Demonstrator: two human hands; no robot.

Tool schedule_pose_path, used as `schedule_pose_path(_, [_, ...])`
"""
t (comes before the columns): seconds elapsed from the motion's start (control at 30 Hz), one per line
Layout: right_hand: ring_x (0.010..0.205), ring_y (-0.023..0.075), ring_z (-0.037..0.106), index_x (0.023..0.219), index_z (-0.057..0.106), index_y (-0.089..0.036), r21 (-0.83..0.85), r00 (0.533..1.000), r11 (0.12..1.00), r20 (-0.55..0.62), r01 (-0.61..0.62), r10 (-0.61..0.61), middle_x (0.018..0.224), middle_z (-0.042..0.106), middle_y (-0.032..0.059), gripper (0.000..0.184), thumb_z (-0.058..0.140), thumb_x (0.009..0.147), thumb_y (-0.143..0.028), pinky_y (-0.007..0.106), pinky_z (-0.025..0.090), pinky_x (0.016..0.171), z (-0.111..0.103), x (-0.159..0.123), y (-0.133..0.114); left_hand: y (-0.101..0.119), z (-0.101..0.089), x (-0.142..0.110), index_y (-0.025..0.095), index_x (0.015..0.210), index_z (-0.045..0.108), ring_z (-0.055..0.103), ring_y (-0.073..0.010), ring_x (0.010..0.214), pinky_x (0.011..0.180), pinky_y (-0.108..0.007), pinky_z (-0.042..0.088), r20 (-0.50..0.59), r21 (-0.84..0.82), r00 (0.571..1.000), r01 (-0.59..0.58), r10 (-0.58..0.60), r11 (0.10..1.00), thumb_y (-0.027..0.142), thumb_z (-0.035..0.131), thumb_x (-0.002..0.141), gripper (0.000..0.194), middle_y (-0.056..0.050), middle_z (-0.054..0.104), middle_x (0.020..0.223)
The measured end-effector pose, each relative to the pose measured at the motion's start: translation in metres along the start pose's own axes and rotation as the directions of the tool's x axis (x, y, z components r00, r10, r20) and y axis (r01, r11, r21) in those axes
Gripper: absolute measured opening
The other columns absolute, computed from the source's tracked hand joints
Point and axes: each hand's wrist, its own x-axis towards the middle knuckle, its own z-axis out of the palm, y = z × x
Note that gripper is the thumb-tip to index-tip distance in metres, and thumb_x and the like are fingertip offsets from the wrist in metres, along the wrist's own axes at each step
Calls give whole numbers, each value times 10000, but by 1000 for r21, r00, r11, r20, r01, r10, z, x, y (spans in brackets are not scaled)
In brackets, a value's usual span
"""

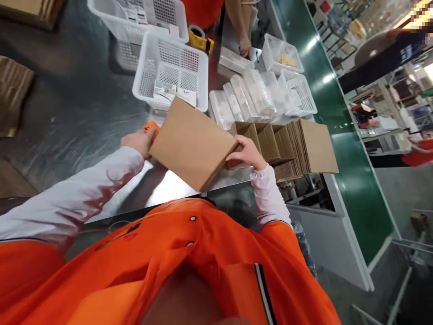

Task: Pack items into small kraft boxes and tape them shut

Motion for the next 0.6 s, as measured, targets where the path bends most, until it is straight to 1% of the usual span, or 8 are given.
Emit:
schedule_pose_path(0.13, [969,257,650,889,724,-209,-355,997,932,57,66,-49,925,713,47,250,901,849,-379,522,406,1188,22,-26,15,-3,7,0,115,1462,497,668,-304,1035,849,-394,541,58,162,998,16,-26,987,616,443,999,684,-194,661,1355])
schedule_pose_path(0.27, [1258,321,623,1097,775,-217,-480,998,876,54,46,-23,1231,746,121,250,836,927,-390,644,177,1303,42,-43,30,-26,39,0,134,1581,406,664,-305,1106,893,-371,510,9,195,1000,9,-11,981,541,446,1005,707,-174,650,1405])
schedule_pose_path(0.33, [1342,327,593,1192,770,-226,-489,998,872,-44,13,-40,1345,720,135,289,786,965,-405,620,195,1308,29,-51,38,-41,55,-4,119,1650,332,649,-346,1187,960,-414,490,22,222,999,20,-26,975,528,469,997,783,-211,632,1444])
schedule_pose_path(0.4, [1340,309,609,1256,752,-193,-504,972,852,-232,-140,23,1356,719,159,302,681,1023,-372,536,308,1280,-2,-57,50,-48,63,-11,145,1666,344,594,-403,1288,1064,-535,436,39,245,998,33,-44,969,561,473,1001,795,-229,597,1503])
schedule_pose_path(0.43, [1339,306,616,1299,731,-154,-501,935,823,-341,-267,95,1366,711,185,338,631,1040,-348,492,370,1247,-22,-58,58,-45,63,-14,158,1661,371,550,-432,1346,1110,-609,383,30,241,999,30,-38,970,592,445,1016,781,-233,570,1536])
schedule_pose_path(0.5, [1370,343,607,1405,650,-47,-454,788,679,-527,-577,317,1428,658,272,467,606,1033,-326,478,426,1201,-64,-57,77,-24,59,-16,133,1664,385,448,-472,1451,1174,-688,282,-27,175,999,30,-25,984,668,368,1037,824,-250,507,1591])
schedule_pose_path(0.53, [1366,371,615,1438,606,12,-431,714,582,-537,-690,449,1436,635,324,537,623,1020,-325,482,454,1171,-83,-55,87,-6,55,-14,95,1673,365,417,-475,1486,1200,-676,267,-43,104,999,30,-26,994,703,330,1038,880,-269,482,1603])
schedule_pose_path(0.6, [1307,385,667,1417,605,60,-451,639,463,-412,-763,650,1378,658,362,551,661,983,-276,444,519,1083,-107,-48,102,40,47,-2,3,1690,287,453,-427,1494,1208,-533,366,-3,-114,998,57,-58,992,711,343,1021,976,-306,483,1586])
